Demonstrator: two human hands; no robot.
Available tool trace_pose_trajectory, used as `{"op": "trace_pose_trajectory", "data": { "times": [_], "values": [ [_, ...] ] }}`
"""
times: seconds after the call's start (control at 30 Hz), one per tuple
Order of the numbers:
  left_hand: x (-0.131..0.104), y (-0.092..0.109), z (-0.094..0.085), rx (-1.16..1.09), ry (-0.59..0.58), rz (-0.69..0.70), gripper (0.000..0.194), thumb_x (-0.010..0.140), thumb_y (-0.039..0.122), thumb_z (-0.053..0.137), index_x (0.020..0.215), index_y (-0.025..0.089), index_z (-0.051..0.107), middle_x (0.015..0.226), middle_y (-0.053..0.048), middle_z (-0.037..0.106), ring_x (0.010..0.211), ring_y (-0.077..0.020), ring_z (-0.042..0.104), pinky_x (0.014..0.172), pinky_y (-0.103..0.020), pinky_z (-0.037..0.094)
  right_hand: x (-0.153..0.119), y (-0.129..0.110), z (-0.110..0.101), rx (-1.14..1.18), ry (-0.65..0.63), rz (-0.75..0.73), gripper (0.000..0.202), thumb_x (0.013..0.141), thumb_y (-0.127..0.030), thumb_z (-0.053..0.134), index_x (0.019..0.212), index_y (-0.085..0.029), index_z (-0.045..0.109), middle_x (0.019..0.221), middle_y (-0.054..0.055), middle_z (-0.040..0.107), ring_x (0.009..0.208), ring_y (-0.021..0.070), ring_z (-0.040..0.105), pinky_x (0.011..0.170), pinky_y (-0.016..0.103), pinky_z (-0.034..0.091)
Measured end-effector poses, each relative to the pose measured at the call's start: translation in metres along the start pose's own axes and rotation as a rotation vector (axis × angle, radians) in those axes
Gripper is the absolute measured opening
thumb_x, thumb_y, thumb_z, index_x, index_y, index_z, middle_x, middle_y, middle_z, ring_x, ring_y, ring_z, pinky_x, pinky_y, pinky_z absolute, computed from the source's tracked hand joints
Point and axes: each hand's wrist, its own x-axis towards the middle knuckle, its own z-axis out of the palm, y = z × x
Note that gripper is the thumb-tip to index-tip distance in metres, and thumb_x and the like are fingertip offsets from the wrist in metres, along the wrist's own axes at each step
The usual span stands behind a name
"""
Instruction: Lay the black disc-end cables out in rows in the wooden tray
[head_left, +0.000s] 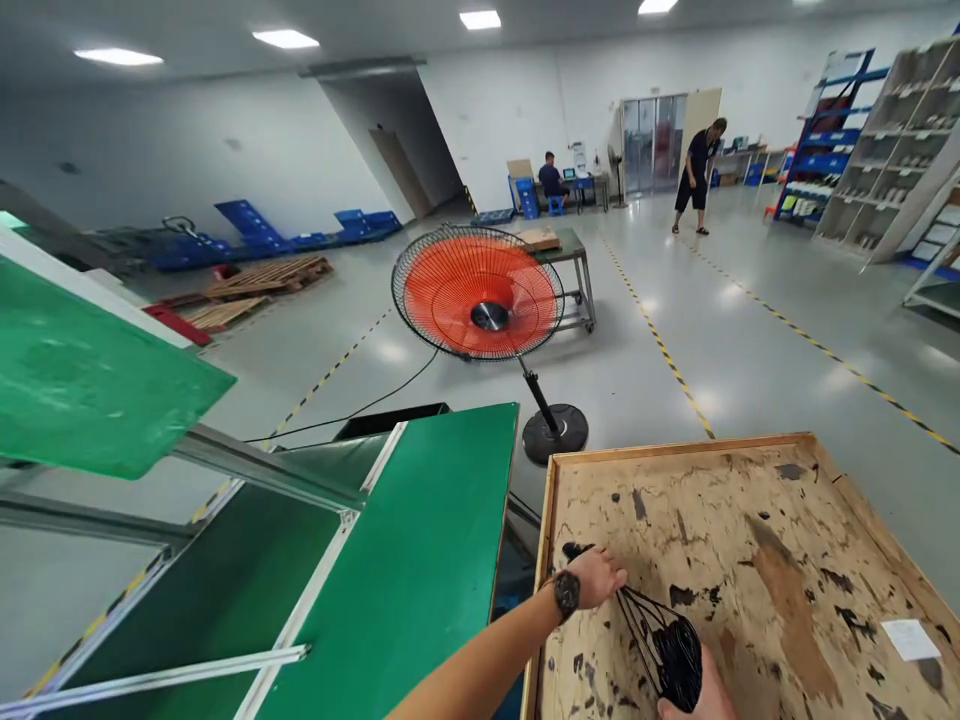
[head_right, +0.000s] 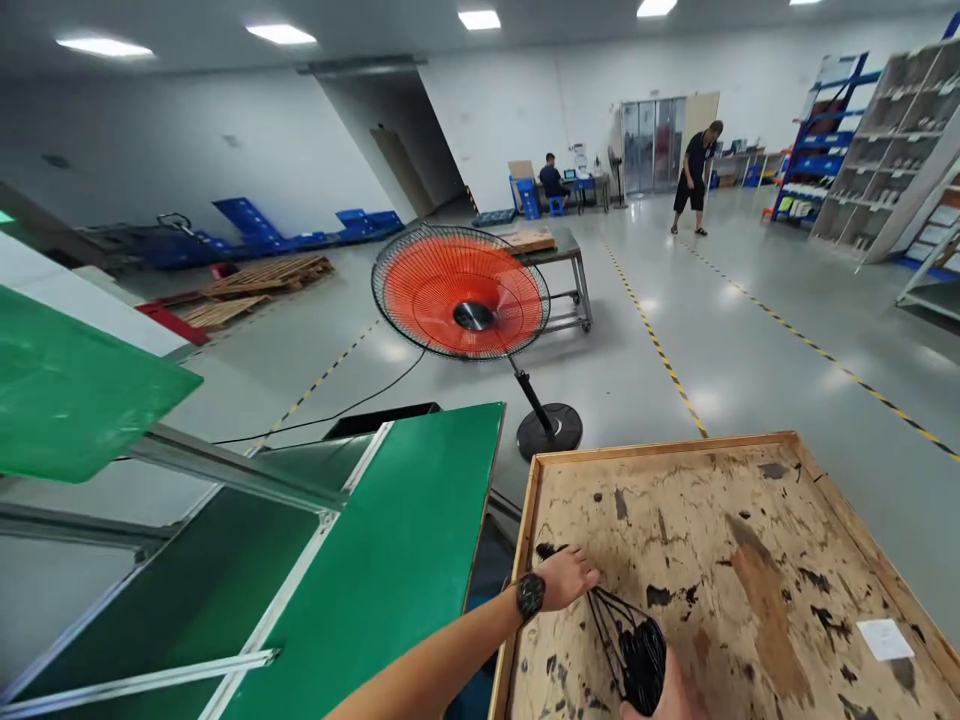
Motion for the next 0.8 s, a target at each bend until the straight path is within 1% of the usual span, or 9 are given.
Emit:
{"op": "trace_pose_trajectory", "data": {
  "times": [0.1, 0.2, 0.3, 0.37, 0.47, 0.57, 0.63, 0.7, 0.8],
  "values": [
    [0.057, -0.038, 0.023, 0.004, 0.003, 0.148, 0.032, 0.097, 0.017, 0.037, 0.098, 0.014, 0.07, 0.094, -0.016, 0.07, 0.105, -0.0263, 0.059, 0.097, -0.042, 0.042, 0.021, -0.008, 0.034, 0.073, -0.038, 0.223, 0.08, 0.072, -0.045, 0.06, 0.147, -0.029, 0.035, 0.124, 0.017, 0.068, 0.117, 0.035, 0.065, 0.1, 0.052, 0.055],
    [0.091, -0.067, 0.049, 0.027, 0.037, 0.218, 0.027, 0.093, 0.014, 0.046, 0.089, 0.014, 0.073, 0.094, -0.014, 0.071, 0.11, -0.0248, 0.058, 0.114, -0.042, 0.032, 0.041, -0.036, 0.058, -0.003, -0.102, 0.347, 0.083, 0.078, -0.048, 0.051, 0.152, -0.022, 0.024, 0.127, 0.02, 0.066, 0.115, 0.0363, 0.066, 0.102, 0.054, 0.053],
    [0.104, -0.079, 0.069, 0.027, 0.091, 0.209, 0.019, 0.089, 0.015, 0.056, 0.083, 0.015, 0.075, 0.104, -0.014, 0.071, 0.122, -0.0254, 0.055, 0.122, -0.044, 0.023, 0.052, -0.057, 0.079, 0.04, -0.111, 0.309, 0.093, 0.077, -0.043, 0.053, 0.156, -0.015, 0.011, 0.141, 0.023, 0.055, 0.119, 0.0361, 0.064, 0.101, 0.051, 0.054],
    [0.099, -0.076, 0.078, 0.012, 0.147, 0.155, 0.02, 0.091, 0.017, 0.055, 0.09, 0.015, 0.075, 0.119, -0.015, 0.068, 0.134, -0.0265, 0.048, 0.124, -0.047, 0.02, 0.051, -0.058, 0.096, 0.11, -0.038, 0.276, 0.094, 0.078, -0.042, 0.052, 0.156, -0.013, 0.008, 0.146, 0.023, 0.051, 0.123, 0.0355, 0.062, 0.101, 0.05, 0.053],
    [0.076, -0.057, 0.088, -0.027, 0.24, -0.009, 0.035, 0.097, 0.019, 0.044, 0.124, 0.011, 0.066, 0.145, -0.018, 0.052, 0.146, -0.0299, 0.036, 0.123, -0.055, 0.021, 0.039, -0.038, 0.115, 0.078, 0.103, 0.247, 0.097, 0.076, -0.048, 0.057, 0.155, -0.007, 0.018, 0.147, 0.025, 0.049, 0.132, 0.0398, 0.052, 0.107, 0.054, 0.046],
    [0.04, -0.026, 0.099, -0.163, 0.391, -0.382, 0.051, 0.095, 0.014, 0.04, 0.145, 0.013, 0.048, 0.157, -0.019, 0.037, 0.149, -0.0311, 0.03, 0.121, -0.059, 0.024, 0.027, -0.005, 0.113, 0.001, 0.076, 0.172, 0.097, 0.072, -0.06, 0.06, 0.149, -0.006, 0.037, 0.138, 0.026, 0.055, 0.132, 0.046, 0.049, 0.108, 0.061, 0.041],
    [0.018, 0.0, 0.108, -0.316, 0.503, -0.703, 0.053, 0.093, 0.013, 0.038, 0.145, 0.013, 0.046, 0.154, -0.019, 0.04, 0.145, -0.0314, 0.034, 0.119, -0.057, 0.03, 0.025, 0.009, 0.098, 0.001, 0.098, 0.159, 0.09, 0.08, -0.066, 0.048, 0.146, -0.006, 0.041, 0.139, 0.027, 0.054, 0.131, 0.0453, 0.05, 0.106, 0.06, 0.042],
    [0.005, 0.031, 0.12, -0.491, 0.566, -0.96, 0.047, 0.095, 0.019, 0.036, 0.139, 0.01, 0.05, 0.143, -0.021, 0.049, 0.135, -0.0326, 0.045, 0.113, -0.054, 0.039, 0.032, 0.011, 0.079, 0.038, 0.157, 0.154, 0.088, 0.088, -0.068, 0.035, 0.147, -0.003, 0.039, 0.142, 0.028, 0.05, 0.134, 0.0423, 0.048, 0.108, 0.057, 0.042],
    [0.006, 0.087, 0.14, -0.797, 0.545, -1.144, 0.047, 0.099, 0.035, 0.034, 0.134, 0.008, 0.053, 0.126, -0.02, 0.058, 0.118, -0.0315, 0.055, 0.104, -0.049, 0.047, 0.057, -0.008, 0.061, 0.118, 0.17, 0.102, 0.086, 0.092, -0.068, 0.029, 0.146, -0.002, 0.04, 0.144, 0.025, 0.05, 0.138, 0.0369, 0.044, 0.116, 0.052, 0.037]
  ]
}}
